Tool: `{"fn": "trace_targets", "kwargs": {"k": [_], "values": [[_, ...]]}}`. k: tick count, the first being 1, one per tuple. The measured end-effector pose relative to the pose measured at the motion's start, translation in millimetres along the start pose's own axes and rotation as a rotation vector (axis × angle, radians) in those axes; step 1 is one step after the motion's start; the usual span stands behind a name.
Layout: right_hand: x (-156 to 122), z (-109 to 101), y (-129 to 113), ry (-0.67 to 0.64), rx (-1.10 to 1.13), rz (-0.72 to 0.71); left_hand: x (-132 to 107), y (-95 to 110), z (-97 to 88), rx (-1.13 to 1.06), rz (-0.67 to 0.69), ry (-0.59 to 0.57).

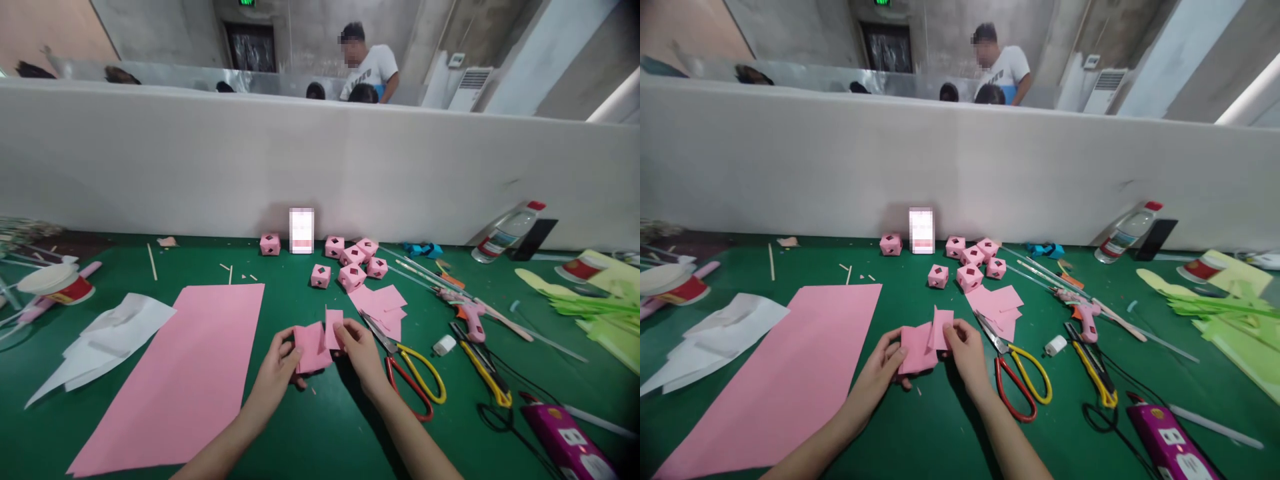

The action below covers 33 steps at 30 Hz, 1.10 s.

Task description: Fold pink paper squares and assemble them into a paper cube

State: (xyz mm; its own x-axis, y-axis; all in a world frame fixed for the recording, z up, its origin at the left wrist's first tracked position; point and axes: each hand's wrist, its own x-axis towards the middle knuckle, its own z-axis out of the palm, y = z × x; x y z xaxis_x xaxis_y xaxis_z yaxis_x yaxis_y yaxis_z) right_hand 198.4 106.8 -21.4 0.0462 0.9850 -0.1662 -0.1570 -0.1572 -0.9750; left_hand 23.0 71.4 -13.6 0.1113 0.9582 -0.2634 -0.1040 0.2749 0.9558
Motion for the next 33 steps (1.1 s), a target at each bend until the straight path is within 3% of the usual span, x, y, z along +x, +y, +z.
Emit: {"fn": "trace_targets", "kwargs": {"k": [4, 8, 12, 17, 19, 21, 23, 25, 27, 29, 33], "values": [[19, 14, 0, 0.134, 0.136, 0.037, 37, 13, -13.6, 0.094, 0.081, 0.125], [34, 26, 9, 0.208, 0.248, -0.005, 70, 19, -22.6, 0.239, 0.096, 0.151], [40, 25, 19, 0.266, 0.254, -0.081, 78, 22, -20.6, 0.357, 0.081, 0.179], [38, 20, 21, 0.187, 0.240, -0.074, 73, 36, -13.0, 0.540, 0.105, 0.206], [36, 20, 19, 0.183, 0.255, -0.066, 67, 41, -4.4, 0.610, 0.240, 0.312], [34, 20, 16, 0.177, 0.267, -0.067, 57, 41, 10.9, 0.593, 0.442, 0.520], [32, 19, 12, 0.154, 0.292, -0.072, 45, 35, 31.8, 0.487, 0.574, 0.562], [28, 17, 10, 0.130, 0.333, -0.066, 36, 23, 53.9, 0.435, 0.641, 0.524], [24, 14, 10, 0.118, 0.358, -0.055, 33, 10, 71.7, 0.418, 0.651, 0.464], [21, 10, 10, 0.110, 0.350, -0.051, 34, -1, 81.6, 0.371, 0.596, 0.484], [19, 5, 13, 0.110, 0.325, -0.089, 45, -9, 79.3, 0.144, 0.473, 0.494]]}}
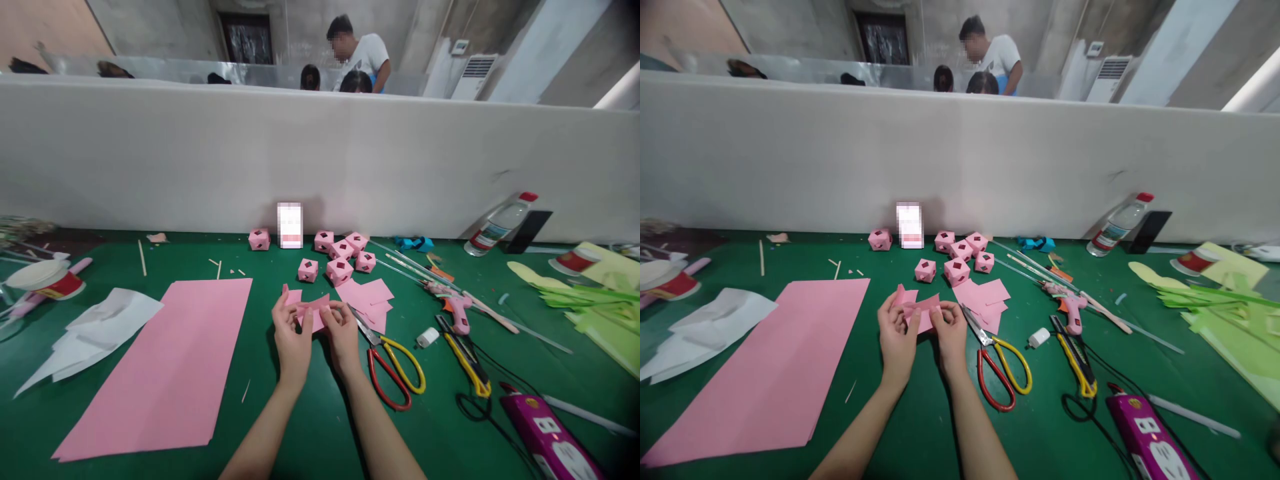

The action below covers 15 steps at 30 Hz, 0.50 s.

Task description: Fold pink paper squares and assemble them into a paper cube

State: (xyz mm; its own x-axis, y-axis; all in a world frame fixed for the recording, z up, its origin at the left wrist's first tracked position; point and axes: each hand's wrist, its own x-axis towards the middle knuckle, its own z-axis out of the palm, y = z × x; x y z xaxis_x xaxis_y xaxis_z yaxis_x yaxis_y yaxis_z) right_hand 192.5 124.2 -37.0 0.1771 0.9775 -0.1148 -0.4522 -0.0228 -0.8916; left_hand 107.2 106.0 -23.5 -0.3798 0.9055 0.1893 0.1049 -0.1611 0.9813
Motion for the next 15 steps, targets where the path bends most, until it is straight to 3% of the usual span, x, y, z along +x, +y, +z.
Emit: {"fn": "trace_targets", "kwargs": {"k": [6, 9, 15], "values": [[3, 0, 3, 0.032, -0.139, -0.064, 10, -12, -8.2, -0.165, -0.248, -0.039], [1, 0, 2, 0.023, -0.180, -0.052, 8, -11, -11.6, -0.201, -0.288, -0.097], [1, -1, -4, -0.031, -0.098, 0.089, 13, -12, -16.7, -0.263, -0.412, -0.139]]}}
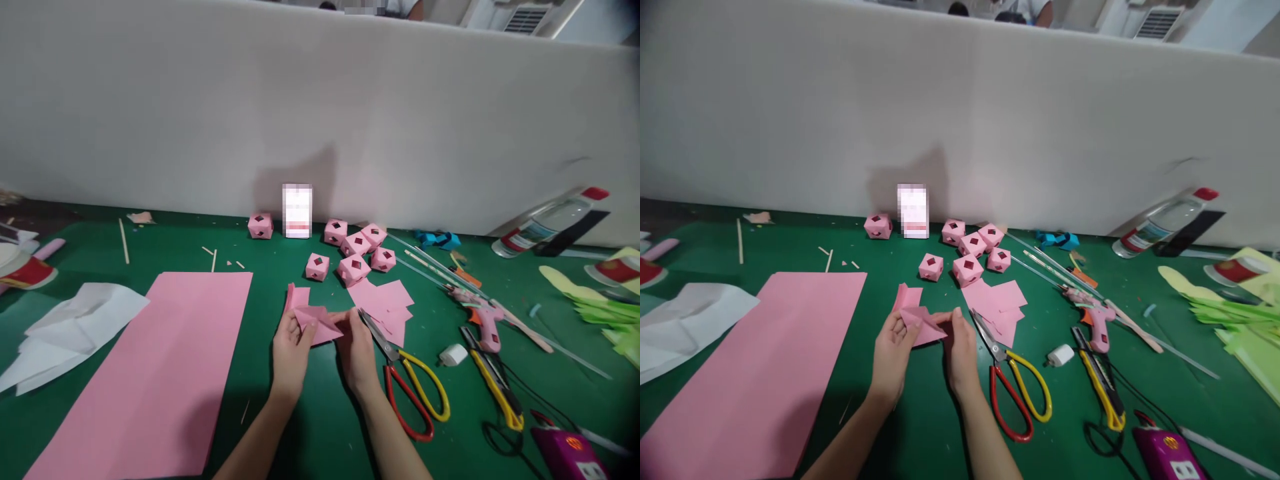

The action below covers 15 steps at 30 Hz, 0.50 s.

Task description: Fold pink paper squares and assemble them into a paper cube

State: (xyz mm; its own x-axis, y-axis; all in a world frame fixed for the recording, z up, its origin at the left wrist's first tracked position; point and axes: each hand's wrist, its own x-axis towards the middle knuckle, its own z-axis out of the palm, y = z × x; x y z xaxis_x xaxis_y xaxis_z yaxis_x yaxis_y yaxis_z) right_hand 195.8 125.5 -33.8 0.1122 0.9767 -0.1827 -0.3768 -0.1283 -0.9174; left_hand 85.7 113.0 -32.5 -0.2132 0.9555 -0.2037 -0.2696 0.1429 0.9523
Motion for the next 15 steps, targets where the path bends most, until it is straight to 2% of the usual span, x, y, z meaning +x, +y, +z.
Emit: {"fn": "trace_targets", "kwargs": {"k": [4, 10, 15], "values": [[2.2, -2.5, -0.5, -0.003, 0.060, 0.089, 3.7, -2.8, -2.9, -0.021, -0.051, -0.024], [2.9, -6.7, -1.3, -0.135, -0.008, 0.091, -1.3, 3.3, -1.3, -0.015, -0.038, -0.065], [0.5, -4.7, -8.1, -0.245, -0.105, 0.082, -1.6, 4.9, -0.2, -0.021, -0.020, -0.045]]}}
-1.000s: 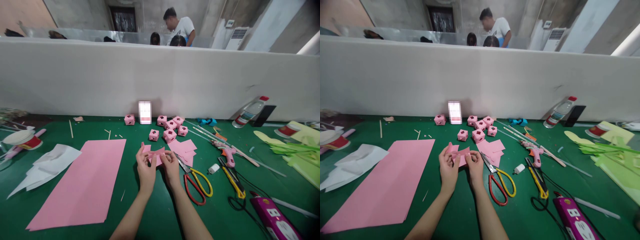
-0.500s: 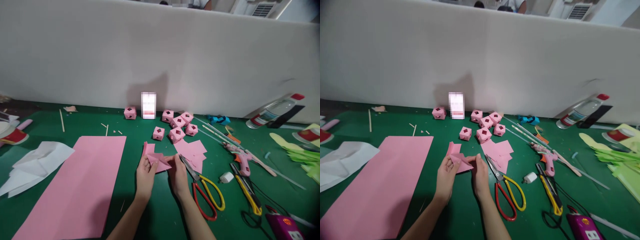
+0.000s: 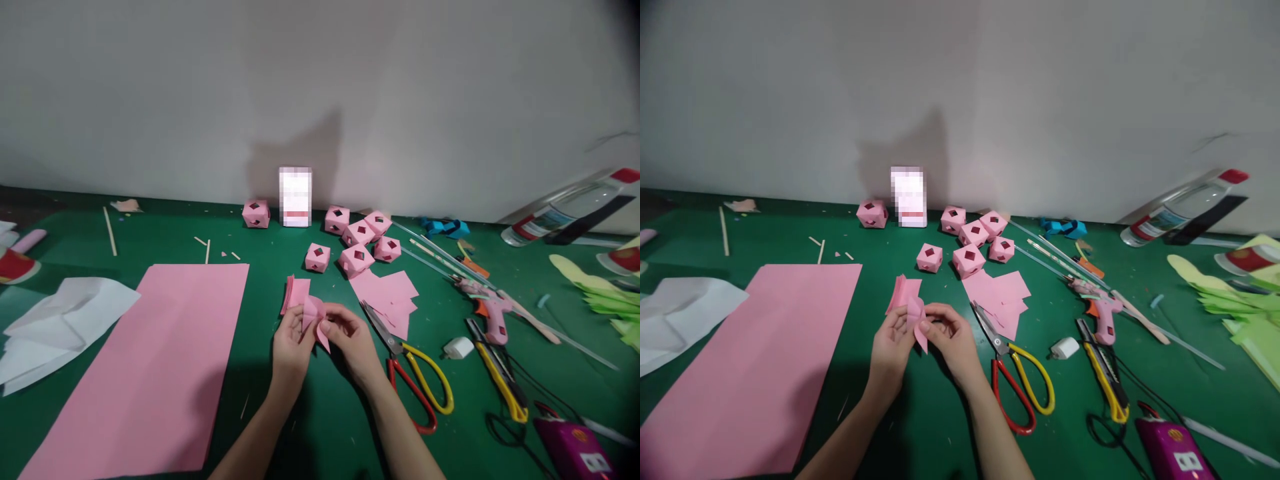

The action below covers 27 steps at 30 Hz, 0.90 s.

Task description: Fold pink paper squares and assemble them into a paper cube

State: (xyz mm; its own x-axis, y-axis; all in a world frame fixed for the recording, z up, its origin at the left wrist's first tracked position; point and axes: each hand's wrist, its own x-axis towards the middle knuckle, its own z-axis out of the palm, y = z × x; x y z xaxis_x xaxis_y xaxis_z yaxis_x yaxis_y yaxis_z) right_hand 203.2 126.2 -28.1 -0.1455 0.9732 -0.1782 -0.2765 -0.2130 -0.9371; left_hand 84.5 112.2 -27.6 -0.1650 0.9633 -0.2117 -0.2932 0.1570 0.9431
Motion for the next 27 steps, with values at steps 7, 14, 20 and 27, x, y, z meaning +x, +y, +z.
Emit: {"fn": "trace_targets", "kwargs": {"k": [7, 14, 20, 27], "values": [[0, 3, -3, 0.017, -0.023, -0.045, -5, 2, -0.9, 0.183, 0.067, 0.059], [1, 5, 5, 0.103, 0.162, 0.013, -9, 4, -1.7, 0.184, 0.088, 0.021], [1, 3, 10, 0.178, 0.245, 0.020, -11, 0, 4.6, 0.071, 0.055, -0.020], [2, 2, 10, 0.168, 0.261, 0.004, -10, -4, 3.3, 0.079, 0.039, 0.046]]}}
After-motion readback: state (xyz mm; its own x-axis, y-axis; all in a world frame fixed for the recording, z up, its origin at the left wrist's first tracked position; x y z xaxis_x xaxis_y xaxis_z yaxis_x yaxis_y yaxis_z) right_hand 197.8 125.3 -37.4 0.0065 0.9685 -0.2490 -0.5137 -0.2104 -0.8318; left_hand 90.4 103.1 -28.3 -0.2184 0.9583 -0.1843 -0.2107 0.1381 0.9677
